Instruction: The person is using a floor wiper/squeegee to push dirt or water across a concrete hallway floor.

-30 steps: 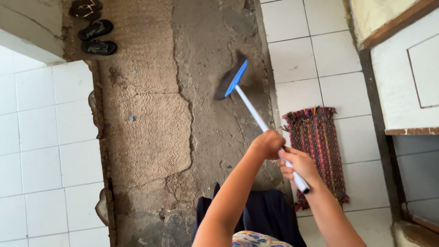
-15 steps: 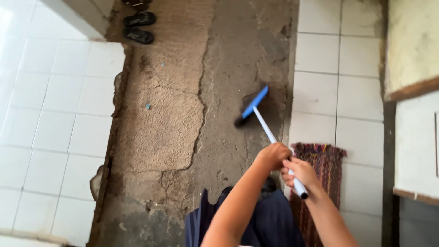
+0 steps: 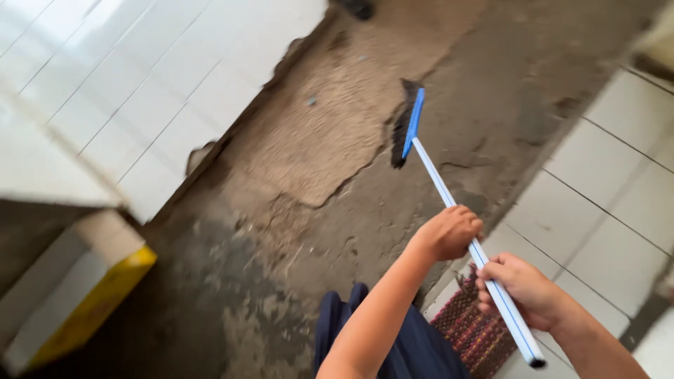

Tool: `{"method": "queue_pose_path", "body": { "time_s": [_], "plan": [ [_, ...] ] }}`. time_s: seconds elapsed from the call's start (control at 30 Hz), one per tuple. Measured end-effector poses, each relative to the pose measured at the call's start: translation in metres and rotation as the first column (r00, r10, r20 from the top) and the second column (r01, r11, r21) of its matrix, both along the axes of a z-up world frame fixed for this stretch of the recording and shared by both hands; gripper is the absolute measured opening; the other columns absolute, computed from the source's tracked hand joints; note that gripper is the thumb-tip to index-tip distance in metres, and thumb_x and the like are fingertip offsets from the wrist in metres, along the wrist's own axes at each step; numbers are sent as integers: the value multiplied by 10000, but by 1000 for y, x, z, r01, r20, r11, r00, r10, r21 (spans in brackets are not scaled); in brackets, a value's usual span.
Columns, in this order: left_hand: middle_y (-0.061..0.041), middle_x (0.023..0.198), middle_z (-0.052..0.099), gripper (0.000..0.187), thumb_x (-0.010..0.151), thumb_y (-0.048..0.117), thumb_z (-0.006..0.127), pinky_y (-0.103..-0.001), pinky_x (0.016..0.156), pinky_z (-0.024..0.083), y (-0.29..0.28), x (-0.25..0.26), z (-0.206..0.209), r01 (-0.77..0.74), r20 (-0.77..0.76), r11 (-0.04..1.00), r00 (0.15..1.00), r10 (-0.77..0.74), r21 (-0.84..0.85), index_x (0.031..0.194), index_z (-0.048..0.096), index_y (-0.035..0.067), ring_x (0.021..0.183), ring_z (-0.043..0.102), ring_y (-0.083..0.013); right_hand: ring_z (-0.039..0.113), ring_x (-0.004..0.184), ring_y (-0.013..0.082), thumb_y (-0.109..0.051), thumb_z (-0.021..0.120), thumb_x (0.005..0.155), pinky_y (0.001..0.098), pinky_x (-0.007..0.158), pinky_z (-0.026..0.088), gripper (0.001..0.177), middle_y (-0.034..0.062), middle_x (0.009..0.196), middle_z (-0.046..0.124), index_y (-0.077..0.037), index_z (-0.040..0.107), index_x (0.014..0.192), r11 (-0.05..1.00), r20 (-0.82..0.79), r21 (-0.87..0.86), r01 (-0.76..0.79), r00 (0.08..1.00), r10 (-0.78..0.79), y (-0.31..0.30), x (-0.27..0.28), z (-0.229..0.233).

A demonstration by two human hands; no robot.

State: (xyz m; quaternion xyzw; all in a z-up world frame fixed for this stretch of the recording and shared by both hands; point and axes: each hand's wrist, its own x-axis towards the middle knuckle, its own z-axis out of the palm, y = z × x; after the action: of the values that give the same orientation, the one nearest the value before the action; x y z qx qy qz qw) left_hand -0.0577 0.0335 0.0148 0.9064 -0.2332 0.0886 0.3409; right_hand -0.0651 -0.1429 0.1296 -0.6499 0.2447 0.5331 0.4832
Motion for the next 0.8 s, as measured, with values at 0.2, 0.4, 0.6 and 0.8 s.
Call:
{"method": "queue_pose_path", "body": {
  "time_s": [0.2, 0.4, 0.6, 0.8],
  "plan": [
    [-72, 926, 664, 156, 927, 250, 647, -389, 920, 465, 44, -131, -8, -422, -66, 888, 896, 440, 181, 887, 646, 99, 1010, 629, -250, 387, 439, 116, -112, 604, 894, 265, 337, 294, 217, 95, 695, 519, -141, 472, 1064, 973, -164, -2, -230, 960, 227, 78, -50, -57],
    [-78, 887, 659, 193, 910, 290, 684, -428, 858, 466, 122, -301, -9, -606, -224, 720, 691, 687, 338, 868, 656, 105, 974, 623, -275, 384, 332, 142, -201, 674, 957, 309, 286, 282, 187, 52, 519, 429, -56, 560, 928, 706, -133, 239, -667, 698, 704, 168, -159, -135],
    [-133, 903, 651, 171, 733, 182, 765, -472, 845, 521, 174, -479, -92, -808, -417, 465, 306, 856, 361, 843, 665, 97, 981, 632, -352, 442, 367, 136, -86, 699, 940, 316, 322, 317, 253, 59, 528, 487, -26, 556, 740, 589, -242, 451, -670, 543, 804, 279, -320, -240],
    [-218, 1013, 646, 310, 680, 225, 823, -543, 1028, 440, 152, -493, -236, -864, -375, 378, 246, 894, 334, 879, 638, 78, 1088, 585, -431, 584, 402, 188, -46, 775, 832, 351, 359, 436, 152, 96, 553, 620, 32, 761, 962, 473, 66, 236, -849, 500, 864, 273, -335, -282]
  ]
}}
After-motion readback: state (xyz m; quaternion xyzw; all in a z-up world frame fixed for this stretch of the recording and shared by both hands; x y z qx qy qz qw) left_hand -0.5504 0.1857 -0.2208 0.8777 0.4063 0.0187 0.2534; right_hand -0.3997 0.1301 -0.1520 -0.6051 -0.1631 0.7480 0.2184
